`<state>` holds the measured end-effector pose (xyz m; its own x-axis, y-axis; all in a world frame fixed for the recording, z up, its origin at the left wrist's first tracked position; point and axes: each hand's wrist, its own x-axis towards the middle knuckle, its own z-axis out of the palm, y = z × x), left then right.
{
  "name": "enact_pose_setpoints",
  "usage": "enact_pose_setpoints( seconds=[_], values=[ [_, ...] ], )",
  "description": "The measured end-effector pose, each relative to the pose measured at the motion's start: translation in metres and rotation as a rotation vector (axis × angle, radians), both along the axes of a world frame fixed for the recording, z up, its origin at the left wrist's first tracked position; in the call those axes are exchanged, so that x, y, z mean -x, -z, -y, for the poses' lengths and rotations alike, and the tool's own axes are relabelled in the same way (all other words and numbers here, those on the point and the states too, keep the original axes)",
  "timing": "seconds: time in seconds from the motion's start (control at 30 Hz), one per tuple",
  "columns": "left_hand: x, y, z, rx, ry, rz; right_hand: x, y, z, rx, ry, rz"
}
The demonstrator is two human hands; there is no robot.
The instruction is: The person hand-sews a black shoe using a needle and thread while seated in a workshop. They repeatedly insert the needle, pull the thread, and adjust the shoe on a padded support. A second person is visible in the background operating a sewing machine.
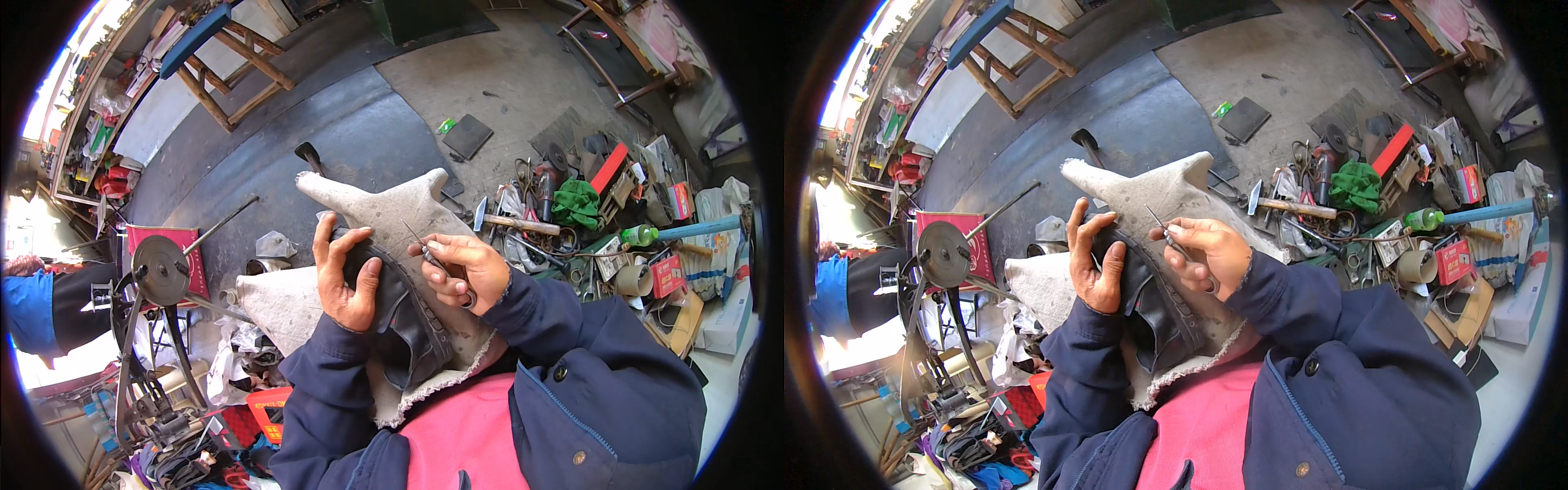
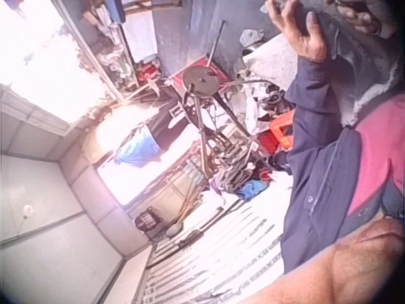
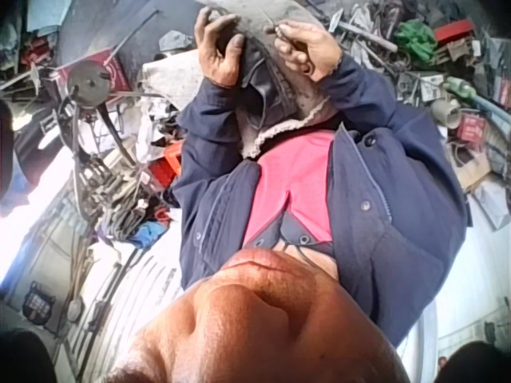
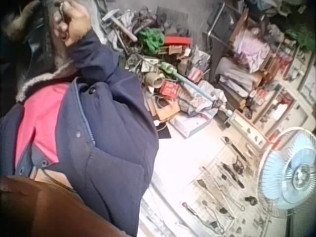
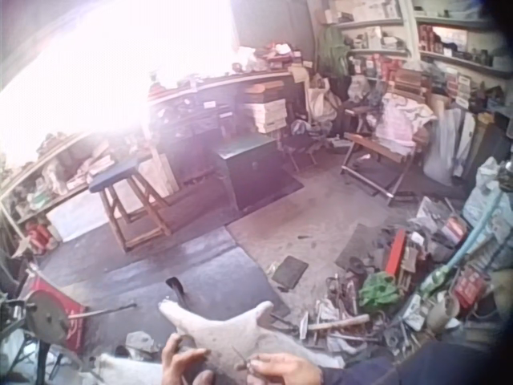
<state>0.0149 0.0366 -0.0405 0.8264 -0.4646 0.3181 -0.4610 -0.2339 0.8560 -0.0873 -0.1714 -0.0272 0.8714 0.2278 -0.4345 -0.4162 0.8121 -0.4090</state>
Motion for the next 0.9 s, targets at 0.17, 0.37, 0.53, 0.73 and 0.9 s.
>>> enact_pose_setpoints(
  seconds=[0.17, 0.37, 0.53, 0.73, 0.9],
  values=[
    [0.001, 0.0, 0.0, -0.007, -0.005, 0.041, 0.001, -0.001, 0.001, -0.003, -0.002, 0.01],
    [0.001, -0.002, 0.0, -0.01, 0.0, 0.191, 0.003, -0.004, 0.0, 0.01, -0.002, 0.0],
    [0.002, -0.002, 0.001, -0.006, -0.007, 0.191, 0.005, -0.005, -0.002, 0.033, -0.023, 0.025],
    [0.003, -0.001, 0.0, 0.019, -0.006, 0.09, 0.013, -0.007, -0.015, 0.696, -0.13, 0.328],
    [0.002, 0.001, -0.001, 0.006, 0.006, 0.084, 0.016, -0.007, -0.009, 1.168, -0.044, 0.664]
  ],
)
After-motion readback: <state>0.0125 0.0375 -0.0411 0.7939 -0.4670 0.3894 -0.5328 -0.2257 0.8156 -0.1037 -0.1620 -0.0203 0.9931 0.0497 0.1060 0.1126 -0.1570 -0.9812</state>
